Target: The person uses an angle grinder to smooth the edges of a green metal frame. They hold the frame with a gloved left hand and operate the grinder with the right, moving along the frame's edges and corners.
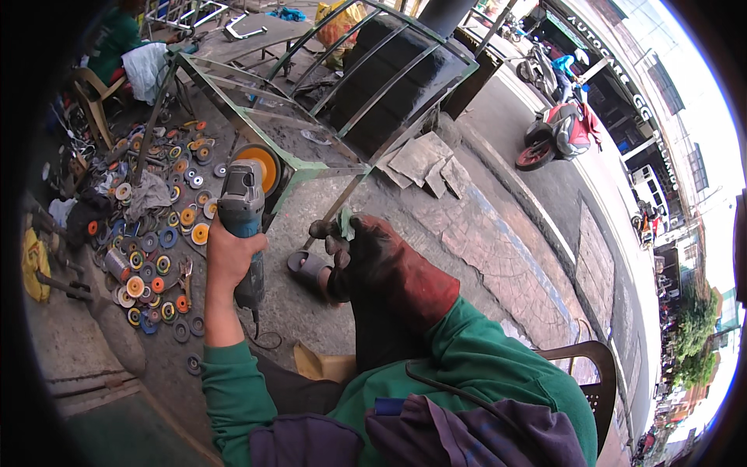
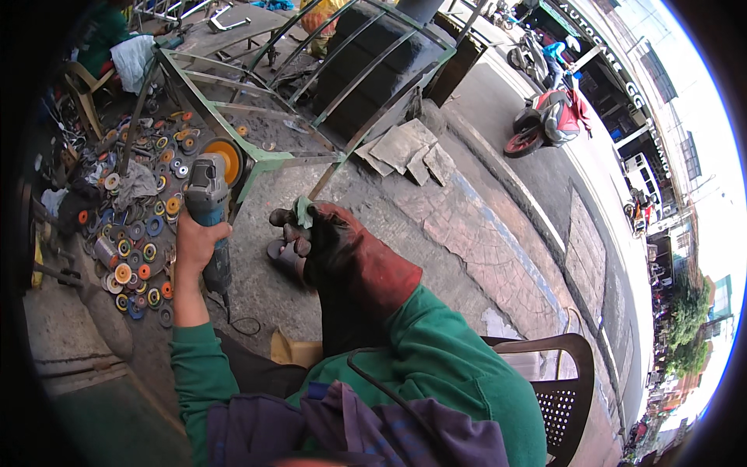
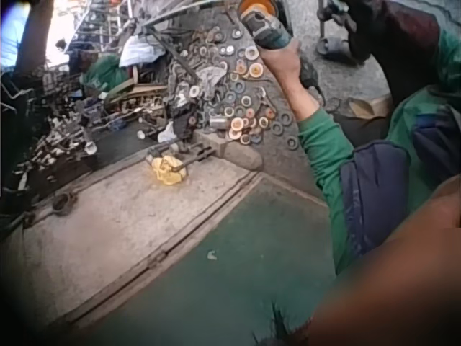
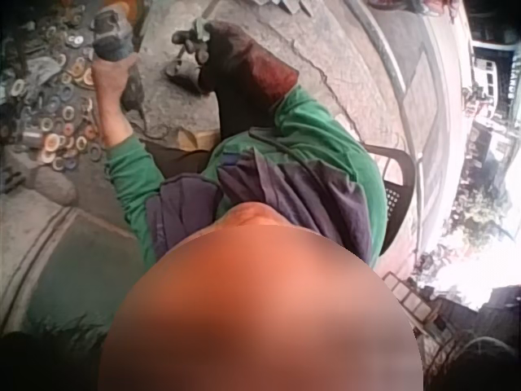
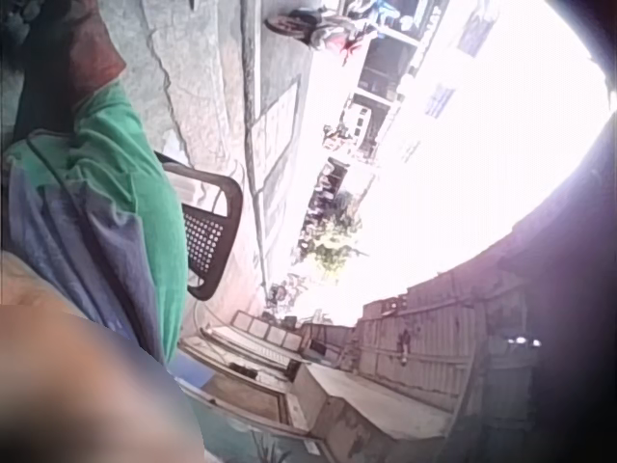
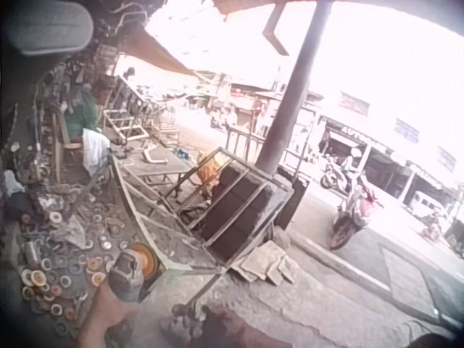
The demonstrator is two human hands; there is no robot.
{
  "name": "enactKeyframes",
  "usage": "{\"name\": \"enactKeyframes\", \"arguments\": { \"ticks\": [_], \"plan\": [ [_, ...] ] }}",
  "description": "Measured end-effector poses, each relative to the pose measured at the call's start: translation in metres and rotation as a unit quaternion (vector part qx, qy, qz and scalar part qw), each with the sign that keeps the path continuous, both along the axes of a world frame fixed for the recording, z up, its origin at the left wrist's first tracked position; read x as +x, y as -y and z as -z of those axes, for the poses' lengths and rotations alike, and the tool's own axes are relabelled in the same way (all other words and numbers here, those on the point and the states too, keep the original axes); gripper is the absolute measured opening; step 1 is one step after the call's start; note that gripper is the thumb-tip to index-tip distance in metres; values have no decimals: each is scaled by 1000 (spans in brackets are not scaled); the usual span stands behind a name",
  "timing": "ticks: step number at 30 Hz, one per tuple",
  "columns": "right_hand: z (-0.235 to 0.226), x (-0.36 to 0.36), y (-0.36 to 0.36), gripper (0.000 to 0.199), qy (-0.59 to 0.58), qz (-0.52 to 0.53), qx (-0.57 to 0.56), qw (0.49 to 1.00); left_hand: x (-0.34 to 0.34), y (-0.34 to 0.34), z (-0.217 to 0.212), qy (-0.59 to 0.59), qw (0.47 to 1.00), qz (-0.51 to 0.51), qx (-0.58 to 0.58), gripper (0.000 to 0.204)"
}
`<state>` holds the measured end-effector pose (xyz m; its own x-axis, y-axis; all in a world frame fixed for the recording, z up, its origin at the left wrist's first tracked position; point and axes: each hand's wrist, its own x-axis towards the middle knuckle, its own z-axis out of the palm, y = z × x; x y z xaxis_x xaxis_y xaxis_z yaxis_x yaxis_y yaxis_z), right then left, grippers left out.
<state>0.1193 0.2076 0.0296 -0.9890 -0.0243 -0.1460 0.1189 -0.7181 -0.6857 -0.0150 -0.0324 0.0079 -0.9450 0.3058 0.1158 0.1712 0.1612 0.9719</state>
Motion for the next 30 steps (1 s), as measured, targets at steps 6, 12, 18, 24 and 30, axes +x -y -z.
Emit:
{"name": "enactKeyframes", "arguments": {
  "ticks": [6,12,18,24,30],
  "plan": [
    [1,0,1,41,-4,-6,-9,1000,1,0,3,7,1000,17,-7,54],
    [7,-5,-14,36,6,-24,-5,1000,5,1,1,3,1000,10,2,52],
    [19,-6,-22,31,28,-25,2,999,8,-2,-3,22,999,16,17,49],
    [29,-2,-24,26,48,-7,18,999,16,-2,-7,42,999,-5,11,42],
    [34,-2,-26,21,52,3,31,998,20,-3,-1,-5,999,-24,-35,55]
  ]
}}
